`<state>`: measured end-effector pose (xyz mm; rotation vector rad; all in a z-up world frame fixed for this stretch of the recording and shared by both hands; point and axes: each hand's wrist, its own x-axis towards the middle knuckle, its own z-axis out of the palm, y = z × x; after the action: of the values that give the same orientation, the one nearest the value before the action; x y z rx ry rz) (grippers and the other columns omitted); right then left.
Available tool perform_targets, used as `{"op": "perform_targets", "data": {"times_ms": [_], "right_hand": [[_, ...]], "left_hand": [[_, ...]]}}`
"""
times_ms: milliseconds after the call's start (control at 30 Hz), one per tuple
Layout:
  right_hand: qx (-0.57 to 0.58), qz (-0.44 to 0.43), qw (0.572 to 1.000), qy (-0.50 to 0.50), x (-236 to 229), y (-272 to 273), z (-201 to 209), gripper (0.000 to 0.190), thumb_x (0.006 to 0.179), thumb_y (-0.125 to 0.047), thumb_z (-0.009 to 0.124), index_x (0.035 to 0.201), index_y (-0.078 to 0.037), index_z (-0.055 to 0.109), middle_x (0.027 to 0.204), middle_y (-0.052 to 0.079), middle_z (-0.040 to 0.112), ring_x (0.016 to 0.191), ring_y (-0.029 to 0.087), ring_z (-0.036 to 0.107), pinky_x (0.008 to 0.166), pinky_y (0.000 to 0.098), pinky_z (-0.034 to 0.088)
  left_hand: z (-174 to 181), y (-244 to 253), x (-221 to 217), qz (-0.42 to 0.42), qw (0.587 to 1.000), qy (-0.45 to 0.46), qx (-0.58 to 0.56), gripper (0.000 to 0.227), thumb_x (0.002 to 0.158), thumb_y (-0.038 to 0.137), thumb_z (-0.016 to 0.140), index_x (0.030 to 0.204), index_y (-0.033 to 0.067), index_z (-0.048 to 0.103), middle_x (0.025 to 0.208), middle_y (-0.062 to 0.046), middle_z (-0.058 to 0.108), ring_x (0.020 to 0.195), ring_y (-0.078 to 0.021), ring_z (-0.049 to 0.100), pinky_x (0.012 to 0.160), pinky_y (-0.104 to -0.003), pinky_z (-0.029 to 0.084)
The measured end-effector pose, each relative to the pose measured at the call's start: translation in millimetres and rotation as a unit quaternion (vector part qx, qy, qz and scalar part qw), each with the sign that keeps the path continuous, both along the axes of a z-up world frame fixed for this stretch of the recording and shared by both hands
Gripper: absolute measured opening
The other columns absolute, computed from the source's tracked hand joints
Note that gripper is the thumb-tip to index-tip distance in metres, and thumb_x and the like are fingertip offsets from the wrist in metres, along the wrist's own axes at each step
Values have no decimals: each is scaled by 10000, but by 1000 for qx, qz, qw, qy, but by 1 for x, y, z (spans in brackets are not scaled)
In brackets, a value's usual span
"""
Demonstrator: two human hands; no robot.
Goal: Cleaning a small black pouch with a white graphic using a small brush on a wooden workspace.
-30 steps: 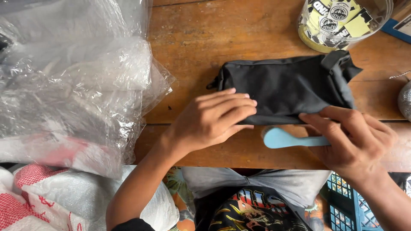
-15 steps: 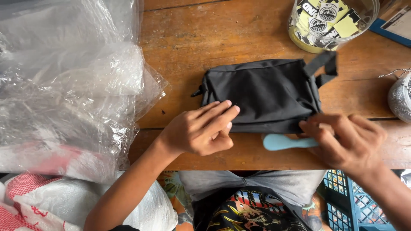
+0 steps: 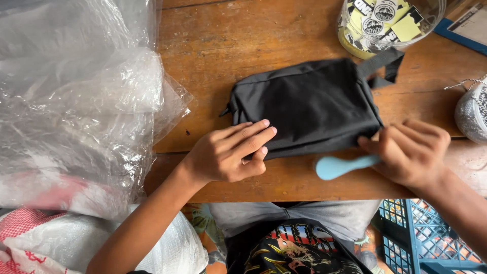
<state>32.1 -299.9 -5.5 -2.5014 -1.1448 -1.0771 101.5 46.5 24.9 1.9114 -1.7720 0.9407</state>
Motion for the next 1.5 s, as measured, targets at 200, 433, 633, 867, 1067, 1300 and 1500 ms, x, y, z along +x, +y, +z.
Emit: {"op": "perform_targets", "data": {"times_ms": [200, 433, 633, 867, 1067, 1300, 1500], "right_hand": [[47, -177, 966, 183, 21, -1, -15, 384, 933, -313, 876, 758, -183, 559, 689, -5, 621, 612, 211, 604, 547, 371, 383], [56, -131, 906, 399, -30, 8, 23, 581, 782, -621, 653, 922, -57, 633, 736, 64, 546, 641, 240, 529, 659, 395, 430], [228, -206, 889, 339, -67, 67, 8, 230, 1051, -166, 476, 958, -31, 638, 803, 85, 556, 655, 258, 556, 615, 372, 432], [147, -366, 872, 290, -66, 57, -12, 115, 1078, -210, 624, 1072, -108, 677, 945, 71, 649, 756, 314, 647, 565, 466, 452], [185, -376, 874, 245, -58, 40, -2, 156, 1154, -83, 556, 1035, 16, 554, 889, 193, 562, 777, 407, 535, 698, 518, 385], [161, -316, 883, 308, -39, 74, -1, 129, 1066, -174, 608, 1057, -46, 624, 940, 113, 626, 738, 342, 617, 616, 468, 483], [138, -423, 865, 230, -35, 55, -8, 177, 1133, -169, 716, 1112, -10, 639, 982, 206, 608, 782, 453, 594, 591, 571, 410]], "left_hand": [[18, -19, 1, -25, 994, 98, 42, 247, 1078, 292, 566, 1015, 57, 609, 1062, -143, 689, 769, -217, 681, 572, -306, 438], [14, -43, 46, 69, 949, 200, 236, 571, 1049, 541, 521, 1549, 268, 483, 1668, -101, 319, 1557, -408, 221, 1261, -596, 149], [-2, -50, 36, 132, 927, 233, 262, 947, 874, 846, 592, 1621, 319, 344, 1721, -87, 146, 1557, -518, 182, 1188, -775, 130], [-8, -48, 32, 164, 924, 258, 229, 1117, 760, 935, 611, 1607, 250, 366, 1713, -27, 193, 1572, -460, 160, 1232, -721, 92], [-12, -51, 32, 182, 926, 247, 220, 1320, 705, 994, 617, 1614, 100, 276, 1716, -5, 208, 1578, -448, 159, 1261, -667, 95], [-13, -50, 30, 198, 924, 241, 221, 1351, 701, 1012, 608, 1618, 86, 254, 1717, 18, 207, 1578, -427, 173, 1261, -647, 100], [-17, -50, 31, 198, 929, 239, 204, 1342, 692, 1023, 575, 1598, 66, 321, 1703, 5, 235, 1561, -434, 191, 1248, -663, 111]]}}
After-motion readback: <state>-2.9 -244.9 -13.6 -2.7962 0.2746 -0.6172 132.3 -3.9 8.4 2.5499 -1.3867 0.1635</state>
